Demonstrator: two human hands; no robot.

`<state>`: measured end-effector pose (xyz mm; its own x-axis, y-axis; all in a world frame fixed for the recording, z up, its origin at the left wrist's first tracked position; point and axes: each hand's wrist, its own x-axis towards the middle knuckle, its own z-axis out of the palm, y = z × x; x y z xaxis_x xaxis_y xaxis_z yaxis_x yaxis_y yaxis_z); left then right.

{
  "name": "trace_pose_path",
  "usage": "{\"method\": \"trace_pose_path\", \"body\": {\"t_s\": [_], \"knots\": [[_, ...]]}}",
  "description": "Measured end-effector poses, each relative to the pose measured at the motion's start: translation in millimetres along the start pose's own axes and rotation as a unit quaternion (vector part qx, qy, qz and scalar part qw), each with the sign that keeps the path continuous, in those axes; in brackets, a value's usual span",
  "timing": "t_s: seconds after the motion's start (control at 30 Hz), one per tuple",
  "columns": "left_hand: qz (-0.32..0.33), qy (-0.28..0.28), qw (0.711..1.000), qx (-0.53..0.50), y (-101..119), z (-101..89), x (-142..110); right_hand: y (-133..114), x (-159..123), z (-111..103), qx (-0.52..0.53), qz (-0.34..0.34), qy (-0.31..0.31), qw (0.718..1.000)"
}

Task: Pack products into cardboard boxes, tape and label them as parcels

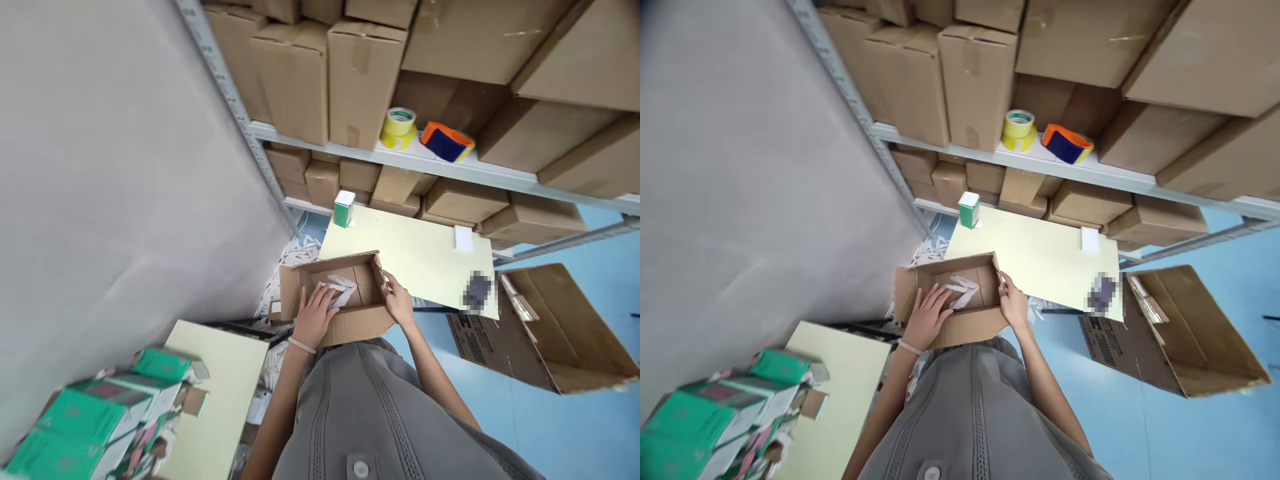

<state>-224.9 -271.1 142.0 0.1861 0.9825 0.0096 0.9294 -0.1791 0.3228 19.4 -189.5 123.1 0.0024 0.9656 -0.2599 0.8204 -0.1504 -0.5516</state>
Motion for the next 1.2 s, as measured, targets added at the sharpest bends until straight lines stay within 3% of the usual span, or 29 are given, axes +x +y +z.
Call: {"method": "trace_pose_path", "body": {"t_s": [0.17,0.4,0.57,0.7,0.9,1.07,1.2], "knots": [[0.061,-0.024,0.998,0.023,7.9,13.9,56.3,41.0,3.3,-22.5,0.045,0.111,0.056,0.991],[0.138,-0.065,0.988,0.035,11.8,57.4,158.5,86.3,18.6,-38.7,0.108,0.238,0.123,0.957],[0.171,-0.115,0.977,0.052,12.5,77.5,236.5,99.3,58.1,-43.4,0.112,0.307,0.155,0.932],[0.178,-0.129,0.974,0.053,7.0,87.3,279.4,104.4,106.9,-58.0,0.098,0.268,0.138,0.948],[0.155,-0.109,0.981,0.042,19.1,104.4,293.8,125.1,154.5,-77.8,0.039,0.226,0.073,0.971],[0.123,-0.061,0.990,0.028,35.4,115.8,290.0,127.4,151.7,-77.9,0.009,0.228,0.047,0.972],[0.105,-0.056,0.993,0.024,40.7,118.6,288.5,122.6,142.5,-71.2,0.007,0.271,0.045,0.962]]}}
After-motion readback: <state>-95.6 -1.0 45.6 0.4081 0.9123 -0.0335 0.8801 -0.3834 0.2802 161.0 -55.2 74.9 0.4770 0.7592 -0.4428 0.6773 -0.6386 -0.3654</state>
